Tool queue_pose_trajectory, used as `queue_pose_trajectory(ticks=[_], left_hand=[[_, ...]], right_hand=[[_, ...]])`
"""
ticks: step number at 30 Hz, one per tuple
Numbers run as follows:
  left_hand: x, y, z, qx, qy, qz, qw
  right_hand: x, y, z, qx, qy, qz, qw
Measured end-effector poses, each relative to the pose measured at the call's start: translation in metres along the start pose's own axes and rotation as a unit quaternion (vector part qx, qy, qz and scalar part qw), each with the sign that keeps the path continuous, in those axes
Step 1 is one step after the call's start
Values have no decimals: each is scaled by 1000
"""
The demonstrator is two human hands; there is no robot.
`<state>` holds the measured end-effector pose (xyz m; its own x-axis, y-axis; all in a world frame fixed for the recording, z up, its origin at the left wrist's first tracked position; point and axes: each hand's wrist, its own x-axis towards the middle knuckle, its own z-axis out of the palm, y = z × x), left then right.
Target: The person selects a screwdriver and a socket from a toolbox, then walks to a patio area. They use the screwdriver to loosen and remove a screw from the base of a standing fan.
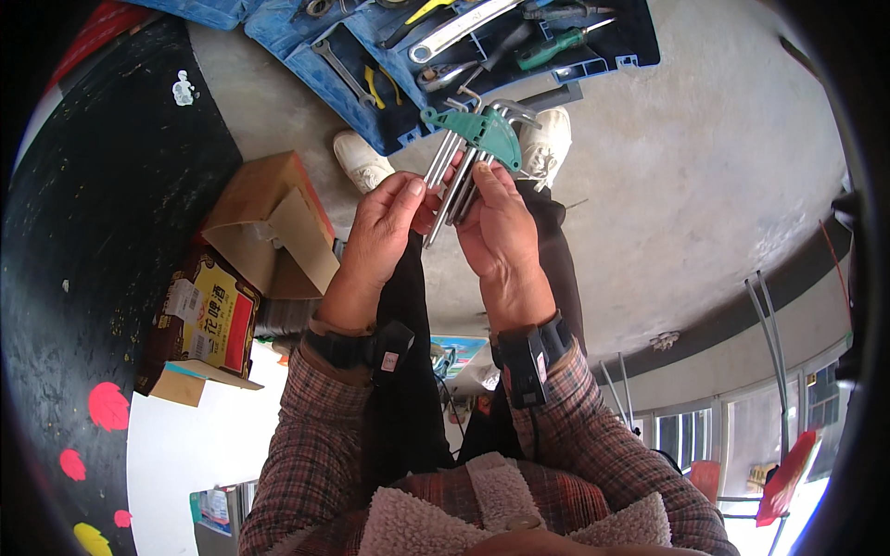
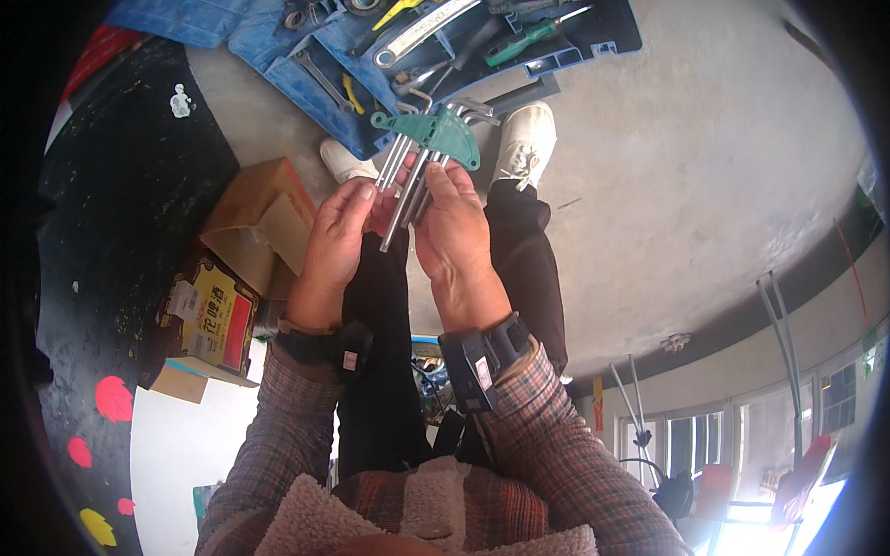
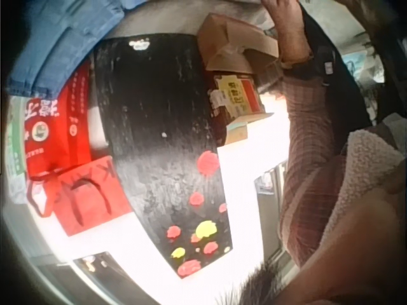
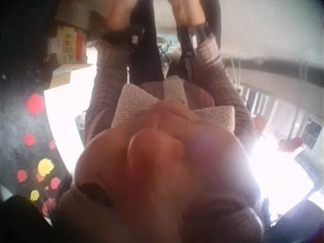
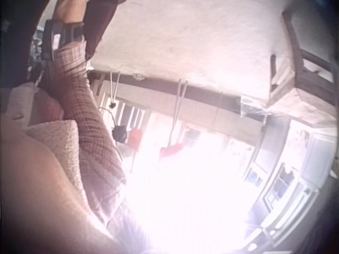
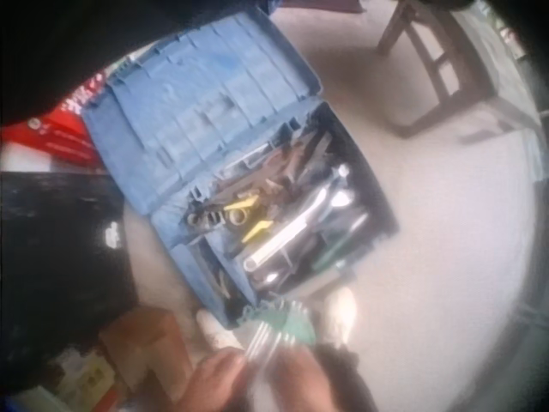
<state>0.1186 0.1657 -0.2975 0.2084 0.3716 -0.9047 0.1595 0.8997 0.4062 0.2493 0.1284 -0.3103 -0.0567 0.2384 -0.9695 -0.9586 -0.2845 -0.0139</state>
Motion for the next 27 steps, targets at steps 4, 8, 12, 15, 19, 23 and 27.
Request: queue_pose_trajectory(ticks=[4,8,12,15,19,23,27], left_hand=[[-5,-1,4,0,11,-22,1000],[-6,1,4,-4,1,-23,1000],[-7,3,3,-26,-18,-49,998],[-7,5,3,-22,-29,-55,998],[-6,4,4,-22,-29,-56,998],[-5,3,4,-42,-34,-60,997],[-6,3,4,-49,-35,-54,997]], right_hand=[[4,1,1,24,12,-10,1000],[3,0,2,28,20,-15,999],[2,-1,5,36,37,-10,999],[2,-2,6,38,39,-12,998],[4,-2,4,36,35,-5,999],[5,-1,3,39,38,-2,999],[4,-1,2,46,35,-5,998]])
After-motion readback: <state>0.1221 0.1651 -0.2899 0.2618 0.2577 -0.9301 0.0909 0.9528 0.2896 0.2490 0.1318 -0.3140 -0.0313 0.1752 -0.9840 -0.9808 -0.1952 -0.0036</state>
